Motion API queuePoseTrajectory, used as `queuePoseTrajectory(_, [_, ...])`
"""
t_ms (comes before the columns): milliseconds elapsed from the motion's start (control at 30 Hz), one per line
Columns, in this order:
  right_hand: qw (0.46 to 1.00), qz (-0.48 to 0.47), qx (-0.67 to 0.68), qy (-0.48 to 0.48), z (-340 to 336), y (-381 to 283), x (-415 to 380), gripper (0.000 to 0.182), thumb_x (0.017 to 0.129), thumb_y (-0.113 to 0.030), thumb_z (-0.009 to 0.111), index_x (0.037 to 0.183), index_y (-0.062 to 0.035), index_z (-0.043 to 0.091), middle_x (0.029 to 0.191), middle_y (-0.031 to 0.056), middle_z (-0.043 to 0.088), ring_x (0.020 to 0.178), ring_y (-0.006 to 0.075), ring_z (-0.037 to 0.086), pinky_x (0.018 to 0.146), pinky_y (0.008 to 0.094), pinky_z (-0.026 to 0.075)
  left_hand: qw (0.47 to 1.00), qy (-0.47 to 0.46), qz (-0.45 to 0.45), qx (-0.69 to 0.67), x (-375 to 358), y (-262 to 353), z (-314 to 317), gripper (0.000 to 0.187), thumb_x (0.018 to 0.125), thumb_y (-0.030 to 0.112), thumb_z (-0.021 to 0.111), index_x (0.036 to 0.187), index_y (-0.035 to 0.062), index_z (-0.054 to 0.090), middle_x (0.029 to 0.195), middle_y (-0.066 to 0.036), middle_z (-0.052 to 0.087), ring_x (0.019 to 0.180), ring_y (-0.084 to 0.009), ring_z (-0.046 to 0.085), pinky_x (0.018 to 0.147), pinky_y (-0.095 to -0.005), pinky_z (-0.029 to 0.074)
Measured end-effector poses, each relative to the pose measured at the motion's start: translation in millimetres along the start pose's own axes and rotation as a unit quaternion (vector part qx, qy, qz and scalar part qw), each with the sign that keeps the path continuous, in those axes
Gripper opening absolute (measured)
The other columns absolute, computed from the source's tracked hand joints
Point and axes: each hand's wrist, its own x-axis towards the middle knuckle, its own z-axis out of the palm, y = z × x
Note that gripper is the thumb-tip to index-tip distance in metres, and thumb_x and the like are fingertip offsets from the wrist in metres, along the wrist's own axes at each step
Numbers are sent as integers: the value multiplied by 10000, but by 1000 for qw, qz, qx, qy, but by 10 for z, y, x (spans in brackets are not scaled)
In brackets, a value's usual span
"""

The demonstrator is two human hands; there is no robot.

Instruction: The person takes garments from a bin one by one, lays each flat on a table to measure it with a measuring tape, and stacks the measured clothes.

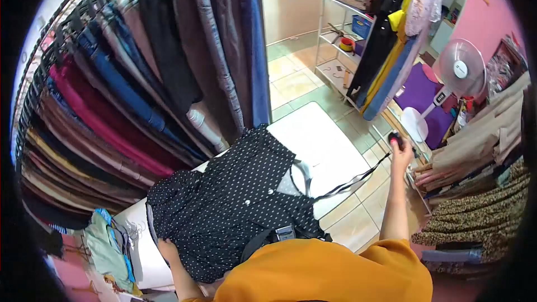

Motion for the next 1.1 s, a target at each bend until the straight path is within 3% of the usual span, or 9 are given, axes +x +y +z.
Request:
queuePoseTrajectory(167, [954, 170, 16, -246, 909, 740, -530, 366, 699, -155, 757, 997, -3, 611, 707, 36, 565, 618, 115, 516, 557, 258, 420, 997, -5, -74, 18, -241, -376, 89, 397, 770, 118, 649, 1107, -60, 534, 1054, -270, 578, 989, -410, 551, 884, -444, 427])
queuePoseTrajectory(267, [915, 242, -49, -321, 1319, 811, -745, 387, 697, -188, 763, 990, 10, 608, 718, 87, 612, 651, 169, 585, 591, 293, 463, 990, -40, -131, -16, -393, -356, 169, 739, 687, 201, 744, 1290, -17, 378, 1240, -276, 446, 1098, -447, 472, 948, -461, 396])
queuePoseTrajectory(367, [933, -18, -291, -209, 1510, 943, -985, 333, 739, -203, 719, 981, 2, 616, 807, 155, 633, 808, 345, 610, 726, 413, 480, 990, -38, -133, -25, -579, -450, 280, 961, 617, 268, 804, 1373, 24, 264, 1298, -269, 378, 1135, -452, 438, 977, -473, 378])
queuePoseTrajectory(467, [908, -174, -324, -201, 1471, 224, -1180, 310, 765, -215, 696, 977, -5, 612, 840, 157, 631, 855, 355, 599, 761, 429, 469, 981, -45, -188, -33, -785, -429, 245, 1069, 571, 320, 836, 1403, 51, 220, 1287, -249, 385, 1163, -427, 421, 991, -478, 369])
queuePoseTrajectory(600, [820, 21, -243, -517, 1674, 276, -1839, 457, 672, -355, 761, 916, -6, 596, 791, 166, 642, 764, 365, 622, 698, 423, 489, 976, -81, -202, -4, -949, -387, 146, 995, 568, 351, 839, 1364, 37, 332, 1278, -211, 400, 1164, -418, 416, 990, -464, 376])
queuePoseTrajectory(667, [833, -27, -252, -492, 1671, -11, -2103, 540, 603, -426, 790, 839, 16, 586, 766, 189, 640, 734, 378, 625, 675, 407, 500, 978, -78, -195, 16, -988, -385, 128, 901, 589, 336, 831, 1313, 10, 405, 1240, -207, 440, 1125, -412, 457, 967, -444, 404])
queuePoseTrajectory(833, [846, 112, -152, -499, 2082, 162, -2110, 325, 624, -199, 695, 804, 42, 571, 684, 121, 611, 630, 236, 598, 583, 352, 482, 988, -67, -132, -39, -1091, -494, 347, 616, 705, 211, 750, 1208, -29, 487, 1070, -246, 597, 1023, -378, 570, 893, -418, 450])
queuePoseTrajectory(933, [780, 287, 42, -555, 2138, -223, -1845, 192, 675, -151, 671, 811, -35, 602, 642, 18, 566, 496, 120, 499, 438, 254, 370, 985, -76, -150, -41, -1128, -569, 332, 599, 729, 220, 735, 1203, -49, 486, 1068, -246, 598, 1020, -379, 572, 890, -419, 453])
queuePoseTrajectory(1100, [762, 75, 67, -639, 2117, -1426, -1494, 231, 746, -157, 673, 908, -19, 584, 718, -8, 553, 612, 82, 474, 547, 237, 382, 981, -43, -183, -52, -1242, -698, 251, 588, 749, 255, 723, 1183, -71, 495, 1074, -253, 595, 1038, -374, 570, 902, -406, 452])
